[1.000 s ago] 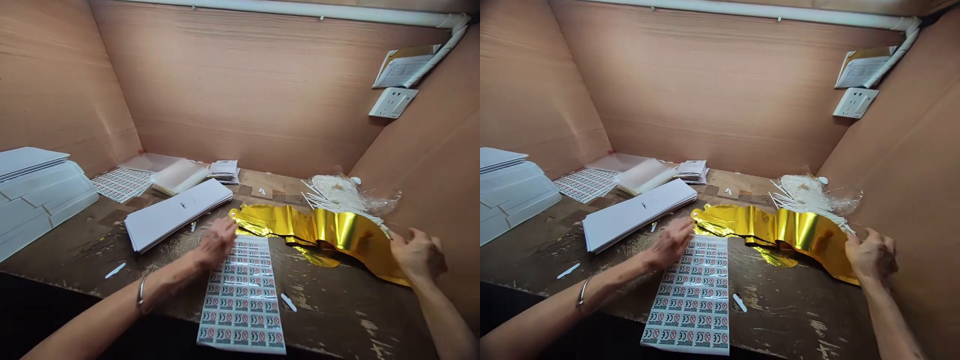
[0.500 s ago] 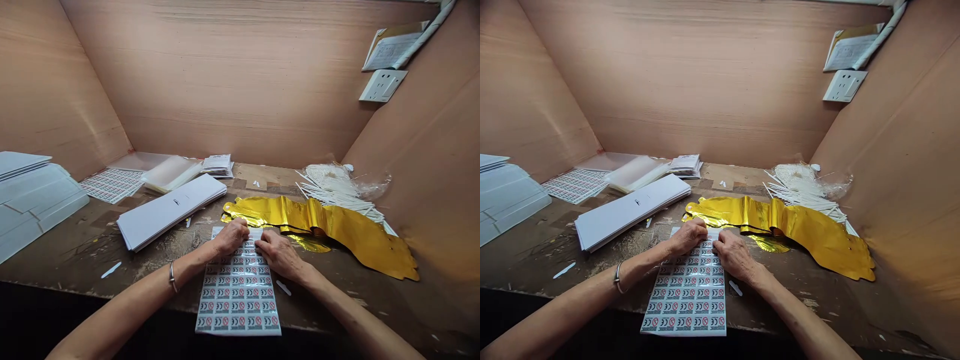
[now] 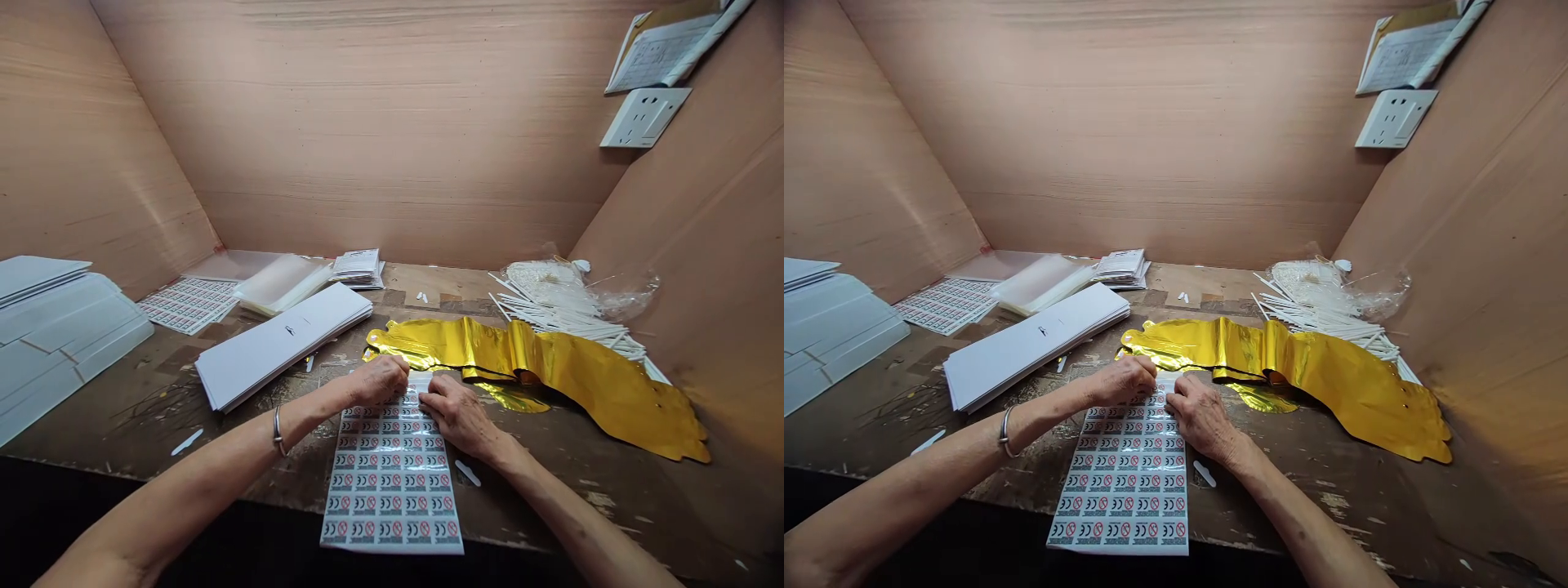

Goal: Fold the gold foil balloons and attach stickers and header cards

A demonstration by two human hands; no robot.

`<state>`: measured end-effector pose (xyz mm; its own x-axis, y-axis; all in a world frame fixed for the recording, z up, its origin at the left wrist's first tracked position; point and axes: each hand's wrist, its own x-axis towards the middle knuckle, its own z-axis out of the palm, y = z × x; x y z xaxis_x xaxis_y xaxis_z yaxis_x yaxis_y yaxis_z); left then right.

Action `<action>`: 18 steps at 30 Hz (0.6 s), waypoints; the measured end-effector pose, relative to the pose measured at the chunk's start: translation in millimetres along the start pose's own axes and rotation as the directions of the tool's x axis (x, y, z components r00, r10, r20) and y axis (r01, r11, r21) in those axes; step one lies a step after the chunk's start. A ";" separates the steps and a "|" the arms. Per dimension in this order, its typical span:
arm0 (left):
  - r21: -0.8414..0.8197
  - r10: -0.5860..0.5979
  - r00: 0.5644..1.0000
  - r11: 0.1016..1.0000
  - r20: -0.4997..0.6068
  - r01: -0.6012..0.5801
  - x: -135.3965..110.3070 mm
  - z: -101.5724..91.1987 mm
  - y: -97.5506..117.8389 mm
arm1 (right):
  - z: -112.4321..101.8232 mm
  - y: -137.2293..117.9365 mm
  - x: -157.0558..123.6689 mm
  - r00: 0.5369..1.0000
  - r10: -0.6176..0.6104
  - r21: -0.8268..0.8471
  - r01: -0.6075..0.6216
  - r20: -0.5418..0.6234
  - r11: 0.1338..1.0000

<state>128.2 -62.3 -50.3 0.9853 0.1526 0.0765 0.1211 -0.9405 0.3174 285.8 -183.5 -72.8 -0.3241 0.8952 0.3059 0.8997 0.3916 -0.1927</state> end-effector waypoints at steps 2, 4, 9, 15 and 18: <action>0.045 0.021 1.000 0.999 0.022 -0.022 1.1 -1.1 0.2 | 0.1 -0.4 0.4 1.000 -0.003 -0.001 0.003 0.002 1.000; 0.100 0.027 0.999 0.994 0.047 -0.031 1.8 -1.1 1.4 | 0.4 -0.9 0.6 1.000 -0.003 -0.004 0.003 0.004 1.000; 0.209 -0.018 0.999 0.978 0.051 0.007 -2.0 2.1 4.3 | 2.5 -1.4 -0.1 1.000 0.008 -0.017 -0.008 -0.007 1.000; 0.222 0.096 0.989 0.968 0.114 -0.120 -10.9 -1.8 2.9 | 3.1 -1.6 -0.3 1.000 0.005 -0.045 -0.005 -0.007 0.999; 0.240 0.127 0.982 0.958 0.137 -0.157 -8.7 -6.0 3.0 | 3.8 -2.0 -0.8 1.000 0.010 -0.046 -0.011 -0.005 0.999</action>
<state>119.2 -64.6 -44.3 0.9998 -0.0111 -0.0137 -0.0102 -0.9978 0.0652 283.1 -184.1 -76.2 -0.3132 0.8981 0.3089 0.9157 0.3718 -0.1526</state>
